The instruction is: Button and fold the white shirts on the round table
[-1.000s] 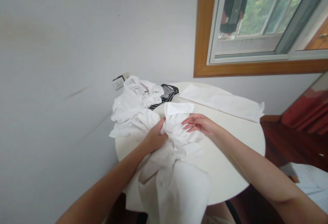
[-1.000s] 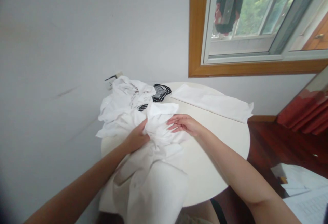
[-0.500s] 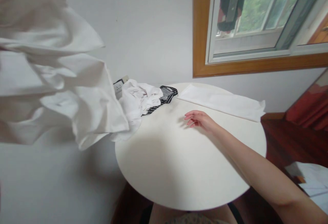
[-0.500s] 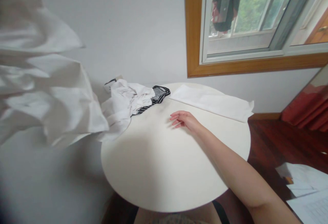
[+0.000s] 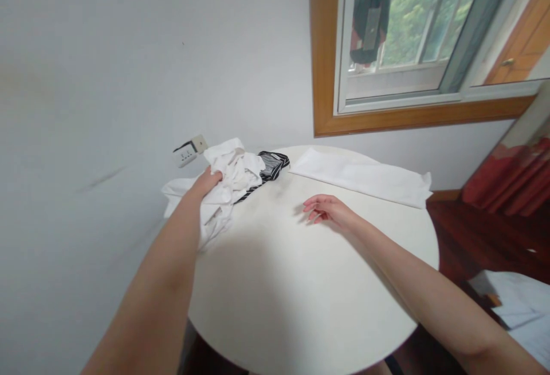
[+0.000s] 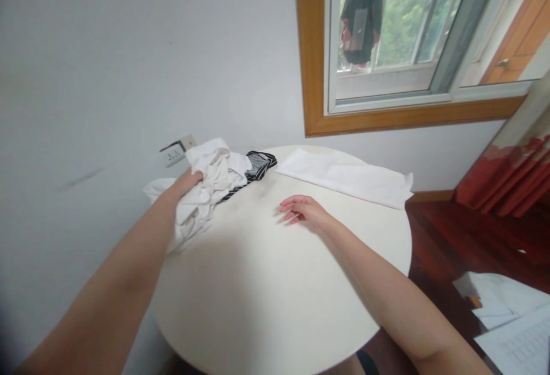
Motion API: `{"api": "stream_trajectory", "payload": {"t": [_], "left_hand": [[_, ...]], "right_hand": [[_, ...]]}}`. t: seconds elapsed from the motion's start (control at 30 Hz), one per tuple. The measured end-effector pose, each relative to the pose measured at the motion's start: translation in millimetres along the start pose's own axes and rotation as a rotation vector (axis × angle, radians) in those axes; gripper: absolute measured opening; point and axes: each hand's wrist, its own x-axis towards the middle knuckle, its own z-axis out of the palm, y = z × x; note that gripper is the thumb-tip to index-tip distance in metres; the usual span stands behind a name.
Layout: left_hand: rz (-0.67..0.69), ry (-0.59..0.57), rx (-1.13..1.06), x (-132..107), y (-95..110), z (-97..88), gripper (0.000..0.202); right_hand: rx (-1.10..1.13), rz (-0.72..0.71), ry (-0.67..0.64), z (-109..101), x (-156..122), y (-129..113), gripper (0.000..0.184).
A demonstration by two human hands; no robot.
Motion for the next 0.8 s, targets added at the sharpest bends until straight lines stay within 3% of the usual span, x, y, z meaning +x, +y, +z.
{"api": "stream_trajectory", "payload": {"t": [0.13,0.2,0.47,0.57,0.7,0.8], "left_hand": [[0.121,-0.059,-0.298,-7.5,-23.7,-2.3,0.060],[0.097,-0.061,-0.324,-13.5,-27.9,-3.5,0.068],[0.142,0.228,0.026,-46.9,-26.9,-1.3,0.097],[0.184,0.253,0.167,-69.6,-19.9,-1.9,0.097],[0.142,0.310,0.209,-93.3,-2.6,-2.1,0.086],[0.106,0.248,0.226,-100.2,5.8,2.6,0.091]], "right_hand": [[-0.002,0.009,-0.016,-0.7,2.0,0.4,0.019],[0.002,0.009,-0.022,-1.3,3.1,-0.2,0.019],[0.002,-0.046,0.050,-12.5,3.3,-8.2,0.020],[-0.017,-0.070,0.076,-14.8,3.0,-9.4,0.022],[-0.088,-0.101,0.165,-16.5,5.9,-5.7,0.026],[-0.145,-0.139,0.274,-21.0,8.5,-3.3,0.033]]}}
